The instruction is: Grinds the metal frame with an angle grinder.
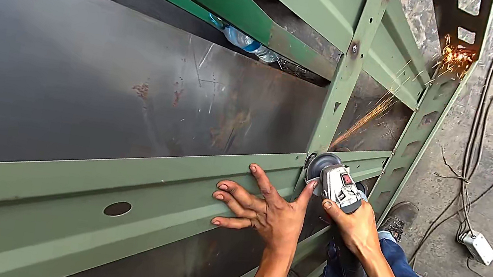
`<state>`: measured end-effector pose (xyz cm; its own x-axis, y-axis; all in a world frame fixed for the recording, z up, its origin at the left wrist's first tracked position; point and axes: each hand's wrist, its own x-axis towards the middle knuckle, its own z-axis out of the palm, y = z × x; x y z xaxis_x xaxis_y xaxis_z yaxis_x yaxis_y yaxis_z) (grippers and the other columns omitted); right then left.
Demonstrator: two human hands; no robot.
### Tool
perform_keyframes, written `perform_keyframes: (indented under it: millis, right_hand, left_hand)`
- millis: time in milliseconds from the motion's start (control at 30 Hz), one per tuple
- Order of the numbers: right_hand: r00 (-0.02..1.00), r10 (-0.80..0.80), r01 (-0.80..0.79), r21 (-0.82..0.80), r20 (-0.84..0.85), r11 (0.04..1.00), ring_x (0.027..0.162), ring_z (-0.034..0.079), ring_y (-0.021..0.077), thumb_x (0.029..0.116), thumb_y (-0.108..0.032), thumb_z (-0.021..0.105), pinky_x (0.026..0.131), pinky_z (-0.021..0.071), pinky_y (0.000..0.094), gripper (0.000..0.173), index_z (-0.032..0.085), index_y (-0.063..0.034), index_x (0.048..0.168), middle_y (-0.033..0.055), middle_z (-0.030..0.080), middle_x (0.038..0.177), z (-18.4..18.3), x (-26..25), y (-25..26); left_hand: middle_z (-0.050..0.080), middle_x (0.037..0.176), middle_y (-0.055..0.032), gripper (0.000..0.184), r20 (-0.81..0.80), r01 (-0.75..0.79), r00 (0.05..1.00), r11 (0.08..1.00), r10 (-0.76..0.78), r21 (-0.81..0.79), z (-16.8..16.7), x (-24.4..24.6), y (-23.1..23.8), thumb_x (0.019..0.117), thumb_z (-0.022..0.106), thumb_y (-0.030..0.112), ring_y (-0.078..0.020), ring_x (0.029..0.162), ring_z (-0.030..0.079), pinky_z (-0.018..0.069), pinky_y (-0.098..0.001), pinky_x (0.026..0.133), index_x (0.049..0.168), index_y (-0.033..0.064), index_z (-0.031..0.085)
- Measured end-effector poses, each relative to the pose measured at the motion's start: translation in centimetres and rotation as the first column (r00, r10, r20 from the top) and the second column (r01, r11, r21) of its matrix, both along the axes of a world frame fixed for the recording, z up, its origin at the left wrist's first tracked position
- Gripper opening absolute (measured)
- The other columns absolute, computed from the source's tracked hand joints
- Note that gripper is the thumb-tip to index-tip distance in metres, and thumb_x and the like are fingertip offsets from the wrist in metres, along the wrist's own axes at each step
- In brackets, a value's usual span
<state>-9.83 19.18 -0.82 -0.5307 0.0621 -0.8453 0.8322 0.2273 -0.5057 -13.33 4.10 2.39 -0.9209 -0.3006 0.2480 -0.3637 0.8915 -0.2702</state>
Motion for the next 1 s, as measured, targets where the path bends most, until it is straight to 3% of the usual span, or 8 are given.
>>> perform_keyframes:
  millis: [100,267,400,567,700,867,1000]
  right_hand:
    - [0.999,-0.031,0.031,-0.023,-0.037,0.999,0.064,0.066,0.0079,0.063,-0.085,0.071,0.062,0.0578,0.0393,0.063,0.072,-0.0247,0.082,-0.0081,0.067,0.068,0.2,-0.2,-0.5]
    - [0.998,-0.054,0.054,-0.024,0.021,0.998,0.067,0.068,0.0091,0.0619,-0.087,0.071,0.066,0.0592,0.0402,0.067,0.073,-0.0237,0.083,-0.0071,0.068,0.07,0.0,0.3,-0.4]
    - [0.997,-0.073,0.072,-0.04,-0.021,0.997,0.065,0.068,0.008,0.0635,-0.086,0.071,0.063,0.0592,0.04,0.063,0.073,-0.0257,0.084,-0.0081,0.068,0.069,0.4,-0.2,-0.9]
    - [0.99,-0.125,0.129,-0.056,0.061,0.99,0.065,0.069,0.0098,0.0642,-0.085,0.072,0.064,0.0606,0.0396,0.065,0.073,-0.0228,0.083,-0.0063,0.069,0.069,0.9,0.4,-1.4]
    - [0.985,-0.159,0.164,-0.074,0.07,0.984,0.062,0.068,0.0098,0.0654,-0.083,0.073,0.061,0.0599,0.0391,0.061,0.073,-0.0239,0.083,-0.0061,0.069,0.068,1.7,0.0,-1.9]
    - [0.975,-0.18,0.188,-0.055,0.127,0.981,0.066,0.069,0.0095,0.0642,-0.085,0.072,0.064,0.0607,0.0391,0.067,0.073,-0.0224,0.087,-0.0062,0.069,0.071,2.3,0.7,-2.4]
    - [0.974,-0.185,0.194,-0.063,0.127,0.979,0.062,0.069,0.0104,0.0646,-0.085,0.071,0.061,0.0604,0.0396,0.064,0.073,-0.0234,0.083,-0.0058,0.069,0.068,2.5,-0.2,-2.5]
  left_hand:
    - [0.009,0.16,-0.0405,0.138,-0.017,0.007,1.0,1.0,-0.007,0.017,0.0,0.0,-0.1,0.0627,0.06,0.093,-0.0549,0.152,0.0,-0.0069,-0.0752,0.113,0.164,0.0094,0.017]
    - [0.009,0.16,-0.0417,0.145,0.002,0.015,1.0,1.0,-0.015,-0.016,0.0,-0.1,0.0,0.057,0.058,0.097,-0.056,0.151,0.0,-0.007,-0.0761,0.112,0.164,0.0086,0.016]
    - [0.012,0.159,-0.0416,0.138,-0.03,0.011,1.0,1.0,-0.01,0.019,0.0,-0.1,0.0,0.063,0.062,0.092,-0.0552,0.151,0.001,-0.0072,-0.076,0.112,0.164,0.0093,0.016]
    - [0.007,0.16,-0.0415,0.139,0.009,0.027,1.0,0.999,-0.028,0.044,0.3,0.1,-0.1,0.0631,0.064,0.09,-0.0567,0.151,-0.003,-0.0076,-0.0764,0.112,0.164,0.0099,0.013]
    - [0.009,0.159,-0.0432,0.133,0.015,0.008,1.0,0.997,-0.009,0.072,0.6,0.2,0.0,0.0687,0.065,0.086,-0.0576,0.151,-0.003,-0.0081,-0.0769,0.111,0.164,0.0064,0.015]
    - [0.01,0.159,-0.0429,0.133,0.026,0.054,0.998,0.996,-0.055,0.064,0.7,0.6,-0.5,0.0687,0.064,0.086,-0.0575,0.151,0.0,-0.0061,-0.0763,0.112,0.163,0.0042,0.019]
    - [0.008,0.158,-0.0448,0.132,0.001,0.029,1.0,0.996,-0.029,0.084,0.4,0.2,0.1,0.0727,0.065,0.082,-0.0579,0.15,-0.004,-0.0096,-0.0763,0.111,0.163,0.0029,0.011]
